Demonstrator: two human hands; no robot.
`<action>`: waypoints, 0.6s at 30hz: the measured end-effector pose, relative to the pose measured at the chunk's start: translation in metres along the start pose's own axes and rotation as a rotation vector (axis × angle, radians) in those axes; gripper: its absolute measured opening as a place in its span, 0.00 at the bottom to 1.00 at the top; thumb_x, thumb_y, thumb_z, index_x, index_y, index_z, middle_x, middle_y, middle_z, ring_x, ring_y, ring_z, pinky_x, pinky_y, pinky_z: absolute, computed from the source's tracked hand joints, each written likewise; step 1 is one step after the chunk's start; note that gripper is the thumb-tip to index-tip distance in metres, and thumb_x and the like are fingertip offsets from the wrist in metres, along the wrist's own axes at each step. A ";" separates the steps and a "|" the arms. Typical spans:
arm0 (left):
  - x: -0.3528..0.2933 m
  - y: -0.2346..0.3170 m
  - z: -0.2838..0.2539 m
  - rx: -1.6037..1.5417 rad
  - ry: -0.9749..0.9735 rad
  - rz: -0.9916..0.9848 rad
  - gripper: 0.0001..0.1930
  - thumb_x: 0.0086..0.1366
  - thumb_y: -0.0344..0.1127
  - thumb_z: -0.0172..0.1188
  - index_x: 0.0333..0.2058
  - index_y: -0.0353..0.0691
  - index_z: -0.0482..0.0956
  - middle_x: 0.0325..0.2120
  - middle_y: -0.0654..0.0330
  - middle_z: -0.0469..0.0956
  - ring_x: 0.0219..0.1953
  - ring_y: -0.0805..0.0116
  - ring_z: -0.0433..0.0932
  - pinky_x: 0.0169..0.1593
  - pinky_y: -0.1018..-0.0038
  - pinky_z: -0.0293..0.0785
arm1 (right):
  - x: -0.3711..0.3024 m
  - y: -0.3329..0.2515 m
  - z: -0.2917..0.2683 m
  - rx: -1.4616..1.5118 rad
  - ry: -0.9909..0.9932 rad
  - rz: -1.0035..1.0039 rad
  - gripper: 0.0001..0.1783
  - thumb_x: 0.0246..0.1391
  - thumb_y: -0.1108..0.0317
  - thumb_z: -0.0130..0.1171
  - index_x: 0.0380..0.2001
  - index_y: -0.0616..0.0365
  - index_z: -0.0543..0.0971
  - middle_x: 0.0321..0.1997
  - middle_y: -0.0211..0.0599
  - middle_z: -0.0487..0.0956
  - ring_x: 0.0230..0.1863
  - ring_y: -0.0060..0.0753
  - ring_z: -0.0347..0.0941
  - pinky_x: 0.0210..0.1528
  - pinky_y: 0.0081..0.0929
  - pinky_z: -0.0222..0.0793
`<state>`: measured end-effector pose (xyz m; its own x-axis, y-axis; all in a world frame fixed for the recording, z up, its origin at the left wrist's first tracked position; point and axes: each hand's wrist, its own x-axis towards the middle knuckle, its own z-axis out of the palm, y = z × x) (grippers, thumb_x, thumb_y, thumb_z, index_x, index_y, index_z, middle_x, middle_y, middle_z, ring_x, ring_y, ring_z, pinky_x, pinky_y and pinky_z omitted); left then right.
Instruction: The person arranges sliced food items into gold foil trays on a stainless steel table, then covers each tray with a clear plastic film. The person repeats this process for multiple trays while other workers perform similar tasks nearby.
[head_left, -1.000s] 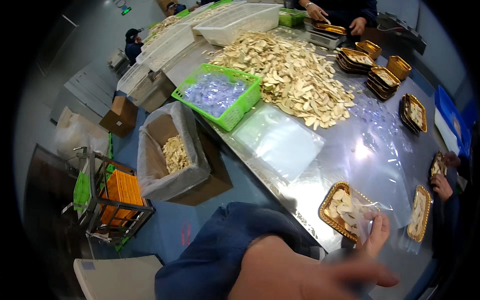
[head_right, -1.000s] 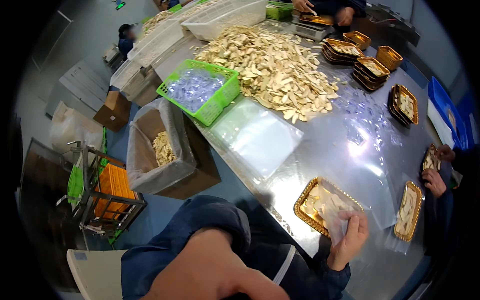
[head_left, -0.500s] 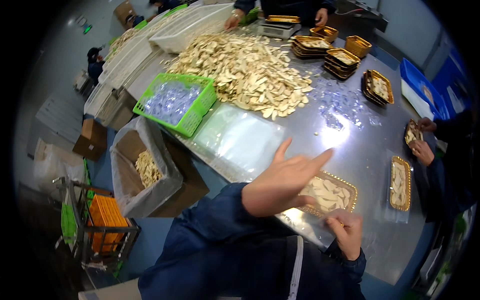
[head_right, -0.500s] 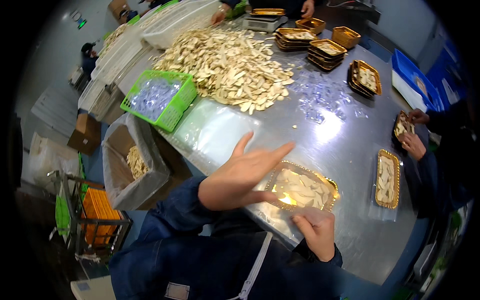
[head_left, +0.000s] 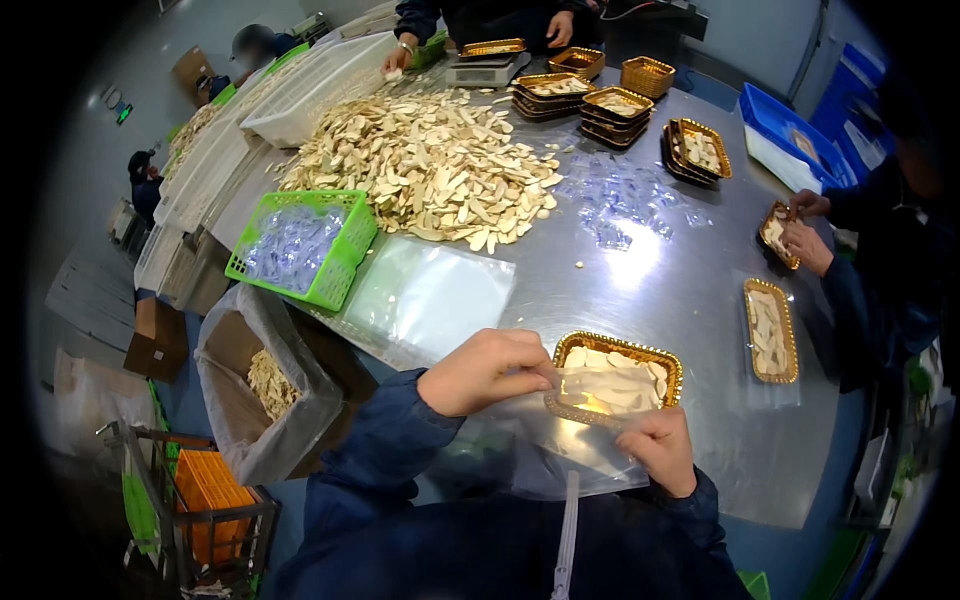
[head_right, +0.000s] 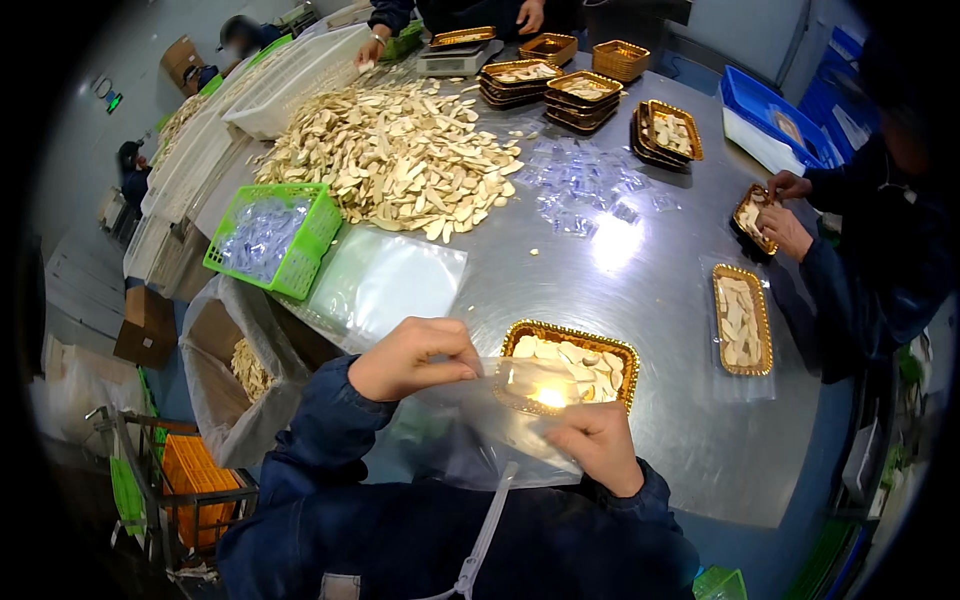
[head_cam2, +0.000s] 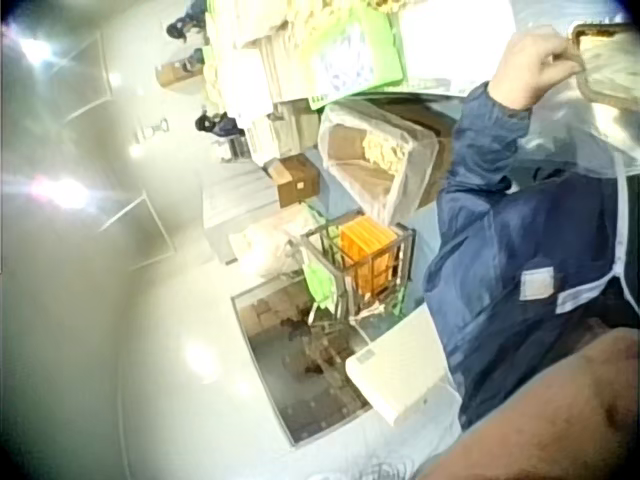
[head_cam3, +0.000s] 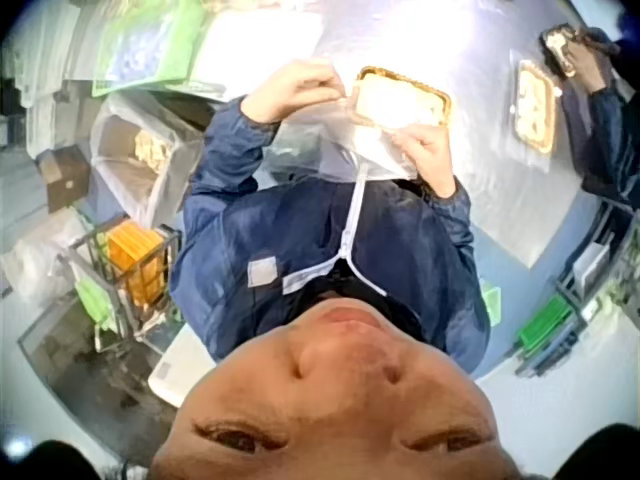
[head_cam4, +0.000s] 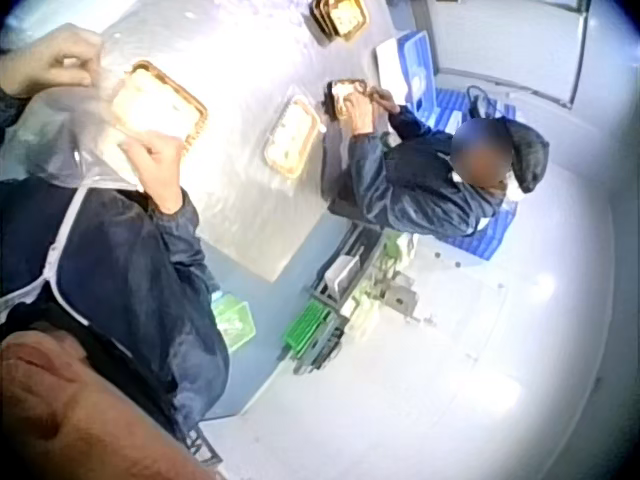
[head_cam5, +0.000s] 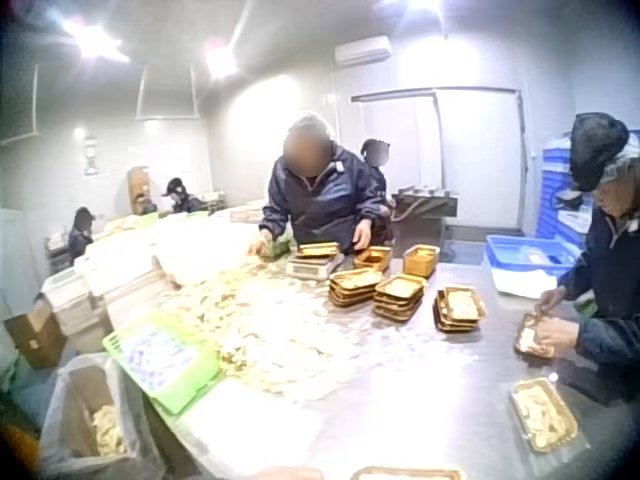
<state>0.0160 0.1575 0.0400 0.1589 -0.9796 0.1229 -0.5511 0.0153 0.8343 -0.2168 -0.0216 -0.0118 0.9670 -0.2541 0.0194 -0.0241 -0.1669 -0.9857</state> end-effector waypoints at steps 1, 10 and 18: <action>0.001 0.000 -0.002 0.019 -0.015 -0.018 0.05 0.60 0.31 0.63 0.32 0.35 0.81 0.28 0.55 0.77 0.33 0.58 0.77 0.37 0.69 0.72 | -0.001 0.004 0.000 0.051 0.045 0.047 0.06 0.53 0.70 0.62 0.28 0.63 0.83 0.21 0.36 0.79 0.22 0.24 0.73 0.25 0.22 0.64; 0.026 0.013 0.005 0.773 0.357 0.311 0.18 0.51 0.25 0.63 0.43 0.43 0.78 0.37 0.55 0.78 0.33 0.54 0.75 0.38 0.62 0.72 | 0.018 0.013 0.018 0.179 0.049 0.164 0.07 0.51 0.72 0.63 0.24 0.64 0.77 0.22 0.27 0.73 0.26 0.16 0.64 0.29 0.18 0.60; 0.014 0.020 0.040 0.701 -0.313 0.438 0.14 0.58 0.38 0.60 0.43 0.44 0.73 0.37 0.65 0.71 0.25 0.71 0.79 0.25 0.75 0.75 | 0.021 0.020 0.043 0.197 0.013 0.119 0.08 0.48 0.72 0.68 0.28 0.62 0.79 0.17 0.25 0.67 0.20 0.15 0.61 0.23 0.21 0.57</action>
<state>-0.0253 0.1364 0.0369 -0.3591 -0.9261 0.1156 -0.9018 0.3762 0.2125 -0.1863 0.0111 -0.0387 0.9569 -0.2733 -0.0985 -0.0870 0.0538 -0.9948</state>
